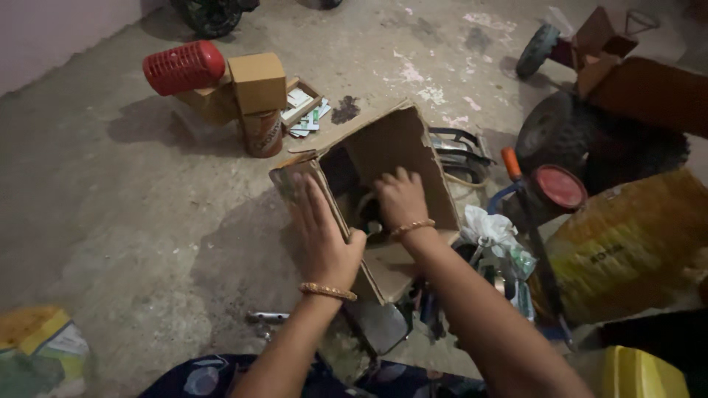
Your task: The person empties a cardboard box of tools and miscellaneous items onto the floor, then sorts and places selected items back into the box. They handle pliers, wrenches, a metal file, and small hardware pieces, arranging them on the floor and inside the box.
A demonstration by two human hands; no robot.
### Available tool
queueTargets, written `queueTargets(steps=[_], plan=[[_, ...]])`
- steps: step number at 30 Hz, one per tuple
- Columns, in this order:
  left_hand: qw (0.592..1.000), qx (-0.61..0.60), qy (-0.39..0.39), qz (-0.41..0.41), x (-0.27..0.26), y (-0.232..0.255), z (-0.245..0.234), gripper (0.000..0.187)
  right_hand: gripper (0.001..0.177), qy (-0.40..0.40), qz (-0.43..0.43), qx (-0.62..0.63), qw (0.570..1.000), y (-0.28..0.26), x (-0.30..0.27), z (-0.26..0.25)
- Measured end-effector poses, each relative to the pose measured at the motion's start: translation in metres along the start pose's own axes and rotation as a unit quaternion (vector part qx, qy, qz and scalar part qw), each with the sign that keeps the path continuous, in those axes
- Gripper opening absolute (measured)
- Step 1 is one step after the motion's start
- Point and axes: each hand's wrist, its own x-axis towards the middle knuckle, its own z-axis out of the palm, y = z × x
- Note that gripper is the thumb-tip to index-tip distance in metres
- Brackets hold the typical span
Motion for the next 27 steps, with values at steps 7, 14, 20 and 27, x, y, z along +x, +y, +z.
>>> queueTargets(steps=[7,14,20,27], plan=[[0.991,0.043,-0.078,-0.102,0.003,-0.003,0.003,0.116,0.021,0.278,0.089,0.221,0.931,0.039,-0.043,-0.096],[0.999,-0.049,-0.006,-0.001,0.001,-0.018,0.011,0.113,0.022,0.23,0.34,0.246,0.878,0.161,-0.144,-0.081],[0.998,-0.032,0.001,0.048,-0.002,-0.02,0.013,0.111,0.04,0.078,0.5,0.287,0.814,0.243,-0.198,0.053],[0.999,-0.028,-0.018,0.016,-0.008,-0.015,0.009,0.113,0.042,-0.157,0.495,0.108,0.848,0.193,-0.177,0.015]])
